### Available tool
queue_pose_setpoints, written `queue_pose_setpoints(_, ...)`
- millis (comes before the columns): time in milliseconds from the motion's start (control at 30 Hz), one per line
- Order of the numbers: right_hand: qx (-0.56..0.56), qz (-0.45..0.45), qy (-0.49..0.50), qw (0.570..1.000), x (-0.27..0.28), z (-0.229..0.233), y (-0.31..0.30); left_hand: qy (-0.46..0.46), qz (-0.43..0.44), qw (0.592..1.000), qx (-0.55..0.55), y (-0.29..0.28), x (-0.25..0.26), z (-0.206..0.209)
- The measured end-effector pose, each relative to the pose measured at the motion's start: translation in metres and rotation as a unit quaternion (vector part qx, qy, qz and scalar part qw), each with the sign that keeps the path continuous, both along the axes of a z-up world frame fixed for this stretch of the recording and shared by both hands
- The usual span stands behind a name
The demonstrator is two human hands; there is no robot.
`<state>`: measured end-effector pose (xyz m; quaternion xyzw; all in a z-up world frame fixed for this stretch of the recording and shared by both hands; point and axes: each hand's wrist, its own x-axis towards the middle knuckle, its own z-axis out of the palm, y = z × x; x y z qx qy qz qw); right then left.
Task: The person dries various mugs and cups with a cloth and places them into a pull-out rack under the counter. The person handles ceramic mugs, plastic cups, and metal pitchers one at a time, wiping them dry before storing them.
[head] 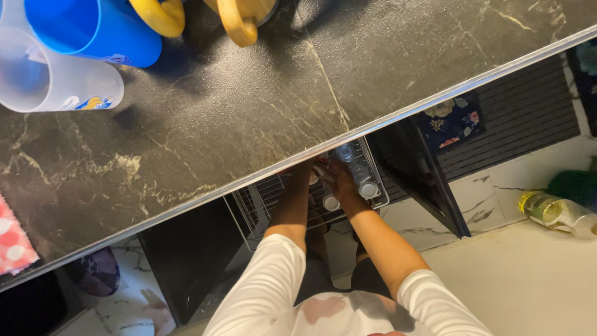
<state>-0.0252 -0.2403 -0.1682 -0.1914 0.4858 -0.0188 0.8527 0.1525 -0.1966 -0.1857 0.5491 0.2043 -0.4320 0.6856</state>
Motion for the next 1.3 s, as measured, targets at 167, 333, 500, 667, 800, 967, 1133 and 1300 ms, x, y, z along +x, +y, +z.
queue_pose_setpoints(167, -0.004, -0.029, -0.043, 0.999, 0.005, -0.004, -0.001, -0.011, 0.008, 1.000, 0.015, -0.004, -0.001, -0.008)
queue_pose_setpoints(333, 0.006, -0.023, -0.057, 0.998, 0.009, -0.002, -0.009, -0.019, 0.010, 1.000, 0.022, -0.011, -0.005, -0.010)
queue_pose_setpoints(500, -0.009, -0.033, -0.151, 0.988, 0.014, -0.008, -0.013, -0.030, 0.012, 0.999, 0.030, -0.010, -0.009, -0.004)
queue_pose_setpoints(667, -0.005, -0.040, -0.136, 0.990, 0.023, -0.017, -0.019, -0.036, 0.009, 0.999, 0.031, -0.002, -0.002, 0.001)
queue_pose_setpoints(800, 0.003, 0.039, -0.097, 0.995, 0.025, -0.006, -0.021, -0.043, -0.008, 0.999, 0.027, 0.012, 0.011, 0.004)
queue_pose_setpoints(967, 0.042, 0.025, -0.258, 0.965, 0.027, 0.025, -0.033, -0.041, -0.095, 0.995, 0.013, -0.006, 0.021, 0.010)
queue_pose_setpoints(1133, -0.139, 0.018, -0.187, 0.972, 0.025, 0.030, -0.040, -0.050, -0.248, 0.966, 0.059, -0.029, 0.029, 0.013)
queue_pose_setpoints(1300, -0.289, 0.047, -0.194, 0.936, 0.037, 0.044, -0.051, -0.106, -0.474, 0.858, 0.167, -0.025, 0.016, 0.027)
